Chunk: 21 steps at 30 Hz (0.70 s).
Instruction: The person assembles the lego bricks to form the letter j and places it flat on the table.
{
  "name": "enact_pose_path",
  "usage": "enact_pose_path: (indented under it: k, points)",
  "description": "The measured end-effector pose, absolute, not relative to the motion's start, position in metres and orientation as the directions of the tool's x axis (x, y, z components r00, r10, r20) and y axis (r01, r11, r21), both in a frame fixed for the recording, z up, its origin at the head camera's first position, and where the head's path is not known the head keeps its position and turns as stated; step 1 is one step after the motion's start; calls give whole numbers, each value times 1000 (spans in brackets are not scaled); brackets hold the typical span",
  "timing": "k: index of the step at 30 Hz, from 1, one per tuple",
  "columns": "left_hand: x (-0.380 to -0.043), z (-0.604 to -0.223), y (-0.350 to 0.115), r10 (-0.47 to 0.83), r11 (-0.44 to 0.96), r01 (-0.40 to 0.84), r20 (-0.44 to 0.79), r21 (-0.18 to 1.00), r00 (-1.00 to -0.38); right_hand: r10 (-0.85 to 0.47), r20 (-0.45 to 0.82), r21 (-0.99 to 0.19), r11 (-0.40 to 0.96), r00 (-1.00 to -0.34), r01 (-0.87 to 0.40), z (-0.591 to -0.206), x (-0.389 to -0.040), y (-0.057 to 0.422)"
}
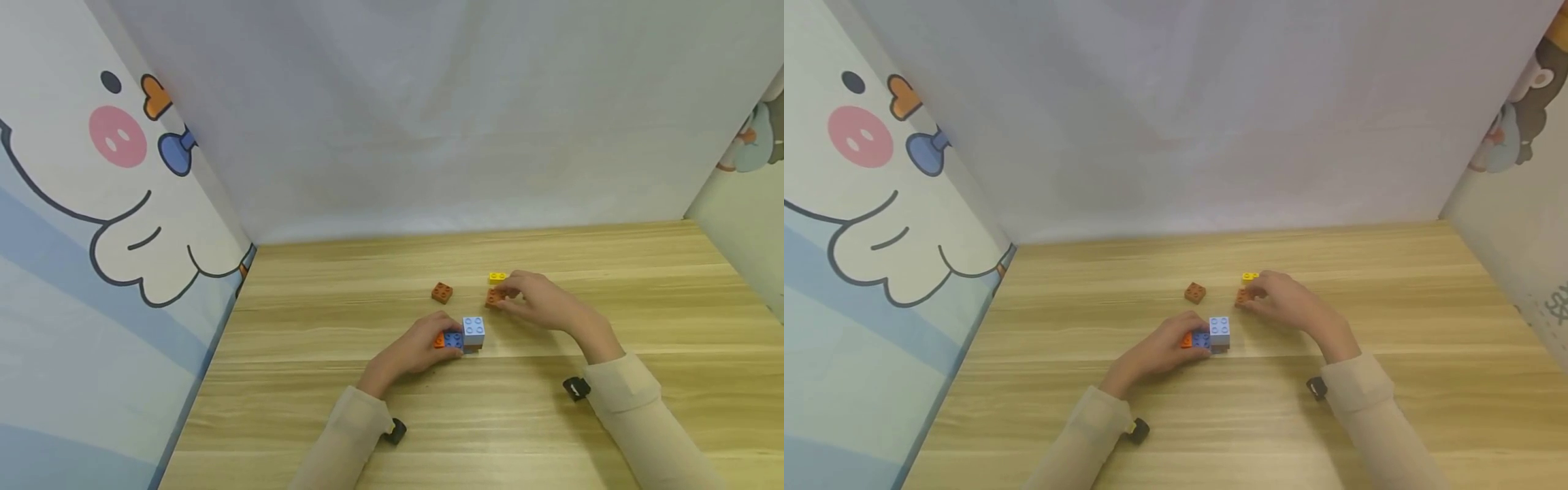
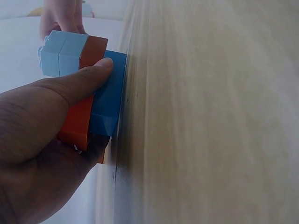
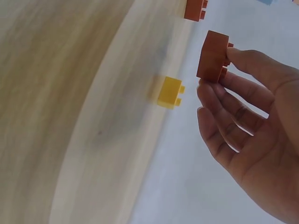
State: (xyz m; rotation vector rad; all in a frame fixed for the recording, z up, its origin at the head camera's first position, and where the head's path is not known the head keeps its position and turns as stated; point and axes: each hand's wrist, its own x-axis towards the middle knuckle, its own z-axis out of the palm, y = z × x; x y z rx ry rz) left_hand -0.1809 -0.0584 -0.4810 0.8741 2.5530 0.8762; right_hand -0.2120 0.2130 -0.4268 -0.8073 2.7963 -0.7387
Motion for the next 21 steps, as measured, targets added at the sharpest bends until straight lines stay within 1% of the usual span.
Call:
enact_pose_path:
  k: [7, 21]
  points:
    - [-182, -484, -58, 641, 618, 467, -62, 633, -765, -537, 15, -485, 734, -843, -476, -422, -208, 209]
    - [-182, -485, -58, 642, 610, 470, -50, 638, -765, -598, 48, -503, 678, -800, -536, -408, -198, 204]
